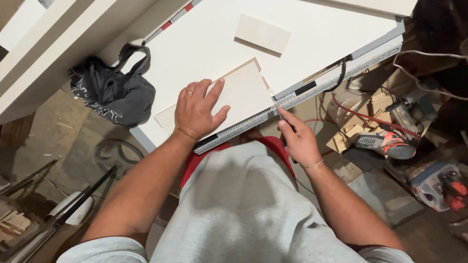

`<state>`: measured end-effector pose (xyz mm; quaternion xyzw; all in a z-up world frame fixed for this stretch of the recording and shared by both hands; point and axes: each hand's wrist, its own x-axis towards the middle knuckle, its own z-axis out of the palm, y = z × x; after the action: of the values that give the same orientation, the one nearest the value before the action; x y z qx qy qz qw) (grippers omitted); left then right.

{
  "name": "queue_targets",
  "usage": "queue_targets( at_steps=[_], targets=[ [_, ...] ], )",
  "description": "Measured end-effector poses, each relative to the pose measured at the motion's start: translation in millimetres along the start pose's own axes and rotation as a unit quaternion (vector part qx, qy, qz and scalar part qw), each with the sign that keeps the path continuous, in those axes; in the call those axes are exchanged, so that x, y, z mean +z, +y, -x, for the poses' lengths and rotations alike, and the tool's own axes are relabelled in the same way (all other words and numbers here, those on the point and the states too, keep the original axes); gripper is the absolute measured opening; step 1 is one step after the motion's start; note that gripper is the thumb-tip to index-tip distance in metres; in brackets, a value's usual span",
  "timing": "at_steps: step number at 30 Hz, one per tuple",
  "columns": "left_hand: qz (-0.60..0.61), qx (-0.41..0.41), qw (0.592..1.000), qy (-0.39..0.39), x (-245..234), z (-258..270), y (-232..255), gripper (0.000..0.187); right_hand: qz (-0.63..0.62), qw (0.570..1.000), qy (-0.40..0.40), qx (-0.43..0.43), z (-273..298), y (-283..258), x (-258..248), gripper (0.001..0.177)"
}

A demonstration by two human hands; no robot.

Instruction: Measuring, marking, and scoring wooden boards with a utility knife and ruler on a workbench.

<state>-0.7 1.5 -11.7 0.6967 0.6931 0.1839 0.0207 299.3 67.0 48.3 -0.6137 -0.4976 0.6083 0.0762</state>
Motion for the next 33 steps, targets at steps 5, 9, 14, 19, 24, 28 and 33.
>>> queue_targets(
  at_steps=[5,9,14,19,24,28,33],
  targets=[
    [0.009,-0.002,1.000,-0.003,-2.2,-2.0,0.5,0.064,0.010,1.000,0.003,0.022,11.3,-27.1,2.4,0.039],
    [0.002,0.000,1.000,-0.006,-1.2,-1.0,-0.4,0.064,0.015,0.999,0.015,0.035,5.8,-20.4,3.2,0.038],
    [0.005,-0.002,1.000,-0.010,-1.4,-0.7,0.1,0.064,0.028,0.999,0.014,0.043,5.0,-31.7,6.1,0.038],
    [0.003,-0.001,1.000,-0.013,-2.1,-0.9,0.1,0.064,0.037,0.998,0.014,0.053,0.7,-24.3,4.6,0.038],
    [-0.002,-0.003,1.000,-0.010,-1.2,0.0,-0.3,0.065,0.040,0.997,0.011,0.068,7.4,-25.5,2.4,0.038],
    [-0.003,0.000,1.000,-0.009,-1.4,-0.7,0.7,0.065,0.061,0.997,0.008,0.038,5.1,-39.0,3.5,0.038],
    [-0.001,0.000,1.000,-0.008,-1.5,-1.5,0.2,0.065,0.077,0.997,0.003,-0.011,-6.7,-28.6,6.4,0.041]
  ],
)
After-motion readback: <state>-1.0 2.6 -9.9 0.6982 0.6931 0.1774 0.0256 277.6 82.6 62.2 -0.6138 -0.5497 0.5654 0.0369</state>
